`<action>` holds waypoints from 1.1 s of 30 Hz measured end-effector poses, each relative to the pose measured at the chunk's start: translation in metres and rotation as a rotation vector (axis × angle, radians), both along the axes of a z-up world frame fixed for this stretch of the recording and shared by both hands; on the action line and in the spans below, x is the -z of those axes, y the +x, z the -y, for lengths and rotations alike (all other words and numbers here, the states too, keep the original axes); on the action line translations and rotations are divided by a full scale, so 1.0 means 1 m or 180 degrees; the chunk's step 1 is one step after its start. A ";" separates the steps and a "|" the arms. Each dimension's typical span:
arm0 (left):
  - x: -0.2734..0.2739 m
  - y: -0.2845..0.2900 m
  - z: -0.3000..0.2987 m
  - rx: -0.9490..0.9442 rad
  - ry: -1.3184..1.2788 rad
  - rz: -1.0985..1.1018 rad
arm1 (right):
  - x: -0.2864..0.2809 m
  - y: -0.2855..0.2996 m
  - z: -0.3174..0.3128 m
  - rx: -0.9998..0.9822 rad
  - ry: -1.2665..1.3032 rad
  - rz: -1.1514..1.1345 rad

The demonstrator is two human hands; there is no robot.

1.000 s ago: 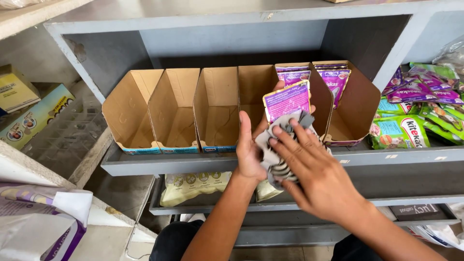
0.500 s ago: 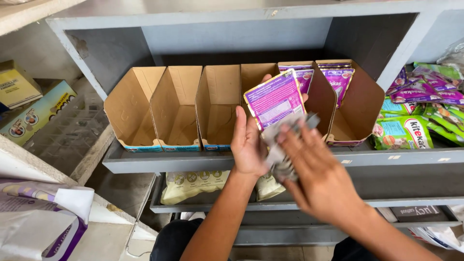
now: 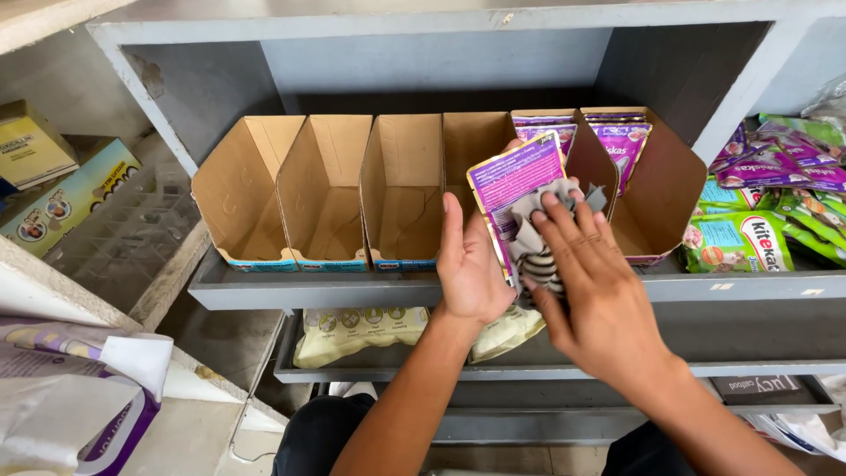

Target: The recorder wipes down individual cat food pouches with a cloth and organizes them into display trays on a low shelf.

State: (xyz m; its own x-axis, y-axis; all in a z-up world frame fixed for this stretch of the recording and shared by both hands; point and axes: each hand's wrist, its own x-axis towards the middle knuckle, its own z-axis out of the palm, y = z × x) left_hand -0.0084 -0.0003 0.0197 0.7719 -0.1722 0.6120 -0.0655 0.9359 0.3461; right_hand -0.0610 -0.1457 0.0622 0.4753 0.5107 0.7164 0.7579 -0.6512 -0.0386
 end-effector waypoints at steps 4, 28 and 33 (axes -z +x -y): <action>-0.012 0.001 -0.006 0.0022 0.0239 0.0155 | 0.009 -0.001 0.001 -0.0304 -0.0465 0.0158; -0.012 0.003 -0.005 0.0195 -0.0237 -0.0016 | 0.022 -0.010 0.009 0.0014 -0.0316 0.0087; -0.012 0.003 -0.003 0.0213 -0.0139 0.0059 | 0.027 -0.001 0.019 -0.0212 -0.0536 0.0018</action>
